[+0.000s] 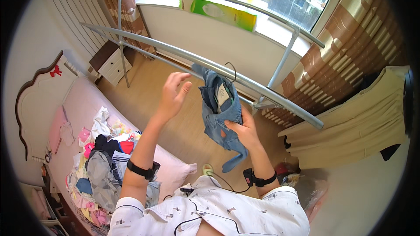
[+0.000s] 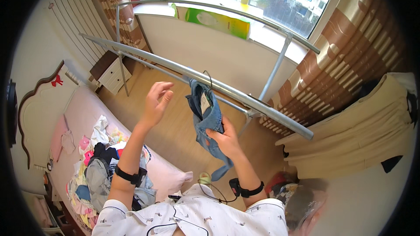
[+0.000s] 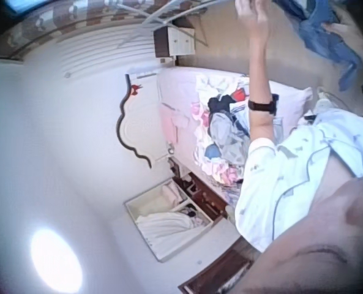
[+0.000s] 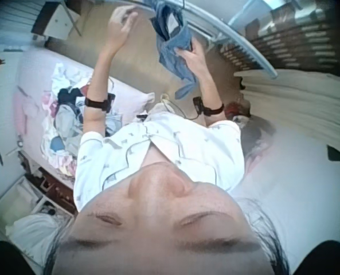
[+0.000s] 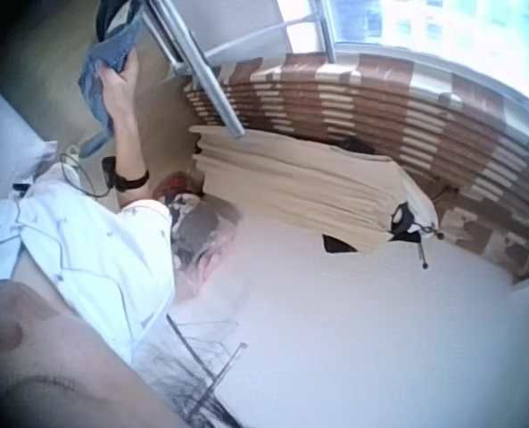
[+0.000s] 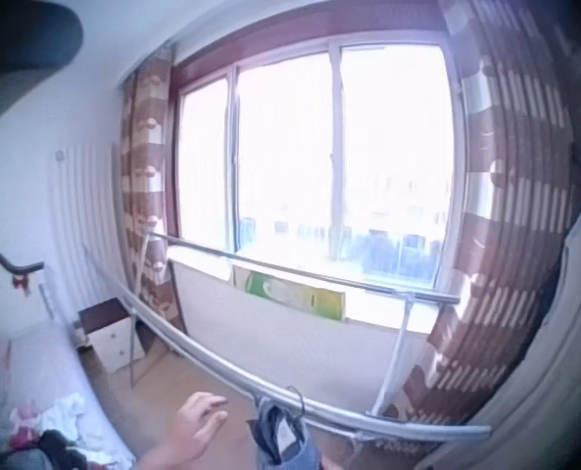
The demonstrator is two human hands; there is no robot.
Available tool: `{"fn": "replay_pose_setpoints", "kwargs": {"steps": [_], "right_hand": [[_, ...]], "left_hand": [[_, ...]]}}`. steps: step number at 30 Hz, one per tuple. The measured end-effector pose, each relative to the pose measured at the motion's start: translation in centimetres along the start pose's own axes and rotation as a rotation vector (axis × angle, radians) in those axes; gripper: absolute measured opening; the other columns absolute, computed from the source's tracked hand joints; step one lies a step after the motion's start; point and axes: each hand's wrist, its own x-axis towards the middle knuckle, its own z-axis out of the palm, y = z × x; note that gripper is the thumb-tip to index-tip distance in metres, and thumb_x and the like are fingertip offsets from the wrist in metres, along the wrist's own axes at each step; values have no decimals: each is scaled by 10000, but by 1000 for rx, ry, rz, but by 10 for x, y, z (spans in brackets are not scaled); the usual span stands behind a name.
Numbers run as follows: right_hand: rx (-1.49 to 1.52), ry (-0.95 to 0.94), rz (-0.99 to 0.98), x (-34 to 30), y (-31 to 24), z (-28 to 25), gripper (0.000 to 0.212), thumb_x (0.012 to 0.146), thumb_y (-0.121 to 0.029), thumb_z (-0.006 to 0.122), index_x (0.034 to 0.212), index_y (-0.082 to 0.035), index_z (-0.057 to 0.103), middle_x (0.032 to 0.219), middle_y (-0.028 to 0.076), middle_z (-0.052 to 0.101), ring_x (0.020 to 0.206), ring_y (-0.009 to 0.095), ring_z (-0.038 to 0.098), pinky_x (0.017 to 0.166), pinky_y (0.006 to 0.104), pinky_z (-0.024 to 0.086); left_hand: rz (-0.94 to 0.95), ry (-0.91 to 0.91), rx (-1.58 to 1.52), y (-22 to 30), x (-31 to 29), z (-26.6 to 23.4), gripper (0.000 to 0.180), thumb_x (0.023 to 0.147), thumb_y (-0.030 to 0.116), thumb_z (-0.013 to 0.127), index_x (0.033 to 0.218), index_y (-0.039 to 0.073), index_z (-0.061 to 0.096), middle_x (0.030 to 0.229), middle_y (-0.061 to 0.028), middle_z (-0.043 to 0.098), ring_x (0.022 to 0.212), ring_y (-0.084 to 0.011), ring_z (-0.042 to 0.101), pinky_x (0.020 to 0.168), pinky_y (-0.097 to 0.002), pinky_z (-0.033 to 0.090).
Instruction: The person hangs clothes, including jeans and children's sweaters, onto plastic hangers by hand and places them on a metal drying rack.
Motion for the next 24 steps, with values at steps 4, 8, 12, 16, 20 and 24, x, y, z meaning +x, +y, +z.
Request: {"fn": "replay_pose_setpoints", "kwargs": {"steps": [4,8,12,16,20,24], "right_hand": [[0,125,-28,7,35,-15,204,861,56,598,1017,-45,515,781,44,584,570,133,577,497,281,448],[-146,223,-69,9,50,-28,253,849,-27,676,1053,-52,529,780,27,584,576,108,553,525,248,450],[-563,580,-290,11,54,-53,438,818,-181,771,1143,-52,506,958,58,570,814,135,555,674,272,487],[-355,896,-430,21,48,-81,551,804,-203,791,1195,-35,441,1054,105,507,913,184,538,682,288,498],[-539,1014,-377,30,43,-107,450,804,-171,772,1124,-12,498,897,79,556,667,209,586,632,319,497],[-941,1070,-437,32,39,-171,224,764,-159,733,686,24,630,644,177,605,637,346,588,644,434,486]], "left_hand": [[-225,1,-180,-31,10,2,364,1008,265,573,1221,-30,581,1156,-104,617,1034,-157,609,889,-292,503],[-650,160,-690,-34,62,-11,370,1016,311,543,1174,-23,531,1156,-151,611,1039,-235,630,920,-357,531],[-550,185,-1001,-70,105,-43,408,1033,290,489,1157,-99,496,1229,-274,582,1179,-326,589,975,-410,533],[-598,236,-1059,-51,116,-29,213,1050,155,419,1043,-51,472,1114,-192,580,1139,-351,599,999,-436,528],[-630,238,-984,-46,107,-19,194,1052,140,408,1070,-50,444,1163,-199,535,1141,-373,591,1008,-469,529],[-640,189,-1045,-21,117,-7,211,1055,135,399,1090,-70,431,1169,-215,527,1154,-389,582,1013,-479,533]]}}
